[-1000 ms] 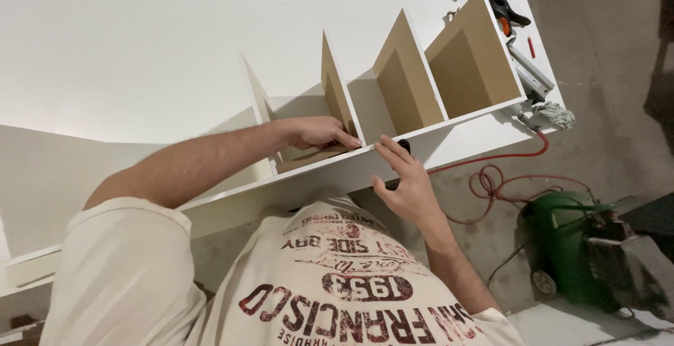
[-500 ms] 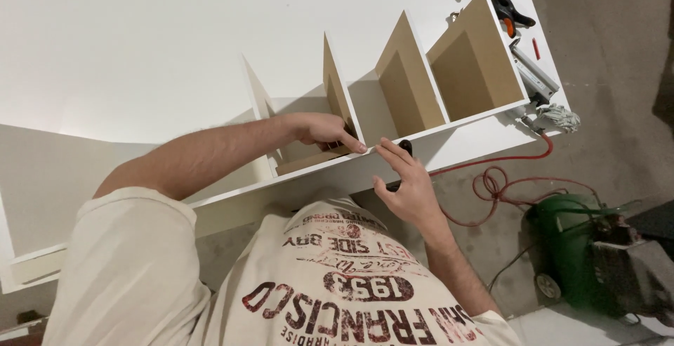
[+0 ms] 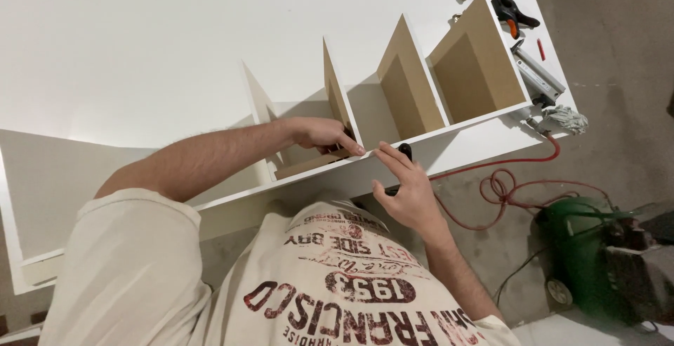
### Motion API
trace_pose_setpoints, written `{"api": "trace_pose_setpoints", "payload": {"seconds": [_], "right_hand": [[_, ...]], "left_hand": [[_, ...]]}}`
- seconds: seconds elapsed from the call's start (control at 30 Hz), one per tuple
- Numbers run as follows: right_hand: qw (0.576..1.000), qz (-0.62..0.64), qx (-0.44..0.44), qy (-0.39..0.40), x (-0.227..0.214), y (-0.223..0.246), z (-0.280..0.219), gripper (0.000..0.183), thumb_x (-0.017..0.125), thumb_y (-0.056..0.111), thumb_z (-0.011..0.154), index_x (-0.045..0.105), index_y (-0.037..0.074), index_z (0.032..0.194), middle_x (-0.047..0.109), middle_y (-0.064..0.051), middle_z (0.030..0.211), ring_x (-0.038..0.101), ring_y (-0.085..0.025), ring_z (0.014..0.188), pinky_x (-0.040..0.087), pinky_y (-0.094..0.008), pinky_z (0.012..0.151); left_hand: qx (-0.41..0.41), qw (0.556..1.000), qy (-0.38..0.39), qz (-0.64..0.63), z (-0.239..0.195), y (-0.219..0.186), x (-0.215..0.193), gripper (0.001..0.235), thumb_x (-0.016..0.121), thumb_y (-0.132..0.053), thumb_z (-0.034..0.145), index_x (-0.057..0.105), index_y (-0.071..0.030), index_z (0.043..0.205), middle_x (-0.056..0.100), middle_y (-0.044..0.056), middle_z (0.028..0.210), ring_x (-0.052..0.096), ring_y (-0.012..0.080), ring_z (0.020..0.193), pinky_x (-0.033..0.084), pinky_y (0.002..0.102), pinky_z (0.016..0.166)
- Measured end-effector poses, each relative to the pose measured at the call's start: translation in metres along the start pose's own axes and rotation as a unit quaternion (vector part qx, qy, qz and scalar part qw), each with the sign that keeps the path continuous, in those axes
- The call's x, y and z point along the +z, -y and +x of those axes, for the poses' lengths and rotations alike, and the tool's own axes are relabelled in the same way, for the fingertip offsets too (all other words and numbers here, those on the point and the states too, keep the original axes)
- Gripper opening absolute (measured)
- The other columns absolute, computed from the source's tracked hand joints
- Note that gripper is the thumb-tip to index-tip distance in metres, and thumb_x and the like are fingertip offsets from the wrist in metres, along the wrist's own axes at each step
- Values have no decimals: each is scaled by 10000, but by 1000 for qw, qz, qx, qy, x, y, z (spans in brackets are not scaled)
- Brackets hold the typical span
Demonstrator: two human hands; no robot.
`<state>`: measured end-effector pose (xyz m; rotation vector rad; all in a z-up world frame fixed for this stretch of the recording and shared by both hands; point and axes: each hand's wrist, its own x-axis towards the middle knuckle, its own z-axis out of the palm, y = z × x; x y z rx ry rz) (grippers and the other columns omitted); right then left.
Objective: Measuring, positioning, and securing wooden dividers into a frame using clamps and a pneumatic nail gun.
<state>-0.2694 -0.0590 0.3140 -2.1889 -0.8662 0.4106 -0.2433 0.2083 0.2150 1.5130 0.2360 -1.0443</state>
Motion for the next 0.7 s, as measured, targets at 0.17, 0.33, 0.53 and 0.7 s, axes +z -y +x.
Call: {"api": "trace_pose_setpoints", "payload": {"seconds": [0.17,0.33,0.53,0.7], "right_hand": [[1000,-11,2,13,-1,-6,1,530,663,261,888,629,221,1416,551,-19,1519,622,-389,1219,382,-707,1039],[1000,-4,4,20,-3,-5,1,523,640,248,905,617,211,1426,540,-6,1523,621,-389,1213,366,-733,1038],[1000,-10,-6,16,-1,-12,2,516,665,264,895,632,211,1407,555,-9,1508,637,-391,1194,385,-722,1030],[1000,-9,-9,11,-2,-11,2,498,669,260,894,642,211,1389,568,-3,1495,652,-375,1175,403,-705,1019]], "left_hand": [[3,1000,-6,-5,-16,-14,4,573,924,-456,689,703,13,932,496,91,864,460,170,671,485,339,669],[-2,1000,-7,-17,-31,-26,8,413,903,-383,729,643,-63,756,394,-12,652,385,99,526,344,252,529],[-41,999,18,26,-14,-15,-2,668,918,-509,706,692,18,1049,557,75,867,537,163,721,482,292,647],[-26,999,7,46,-11,-3,-2,760,909,-550,715,682,25,1157,613,110,981,591,209,889,498,323,734]]}}
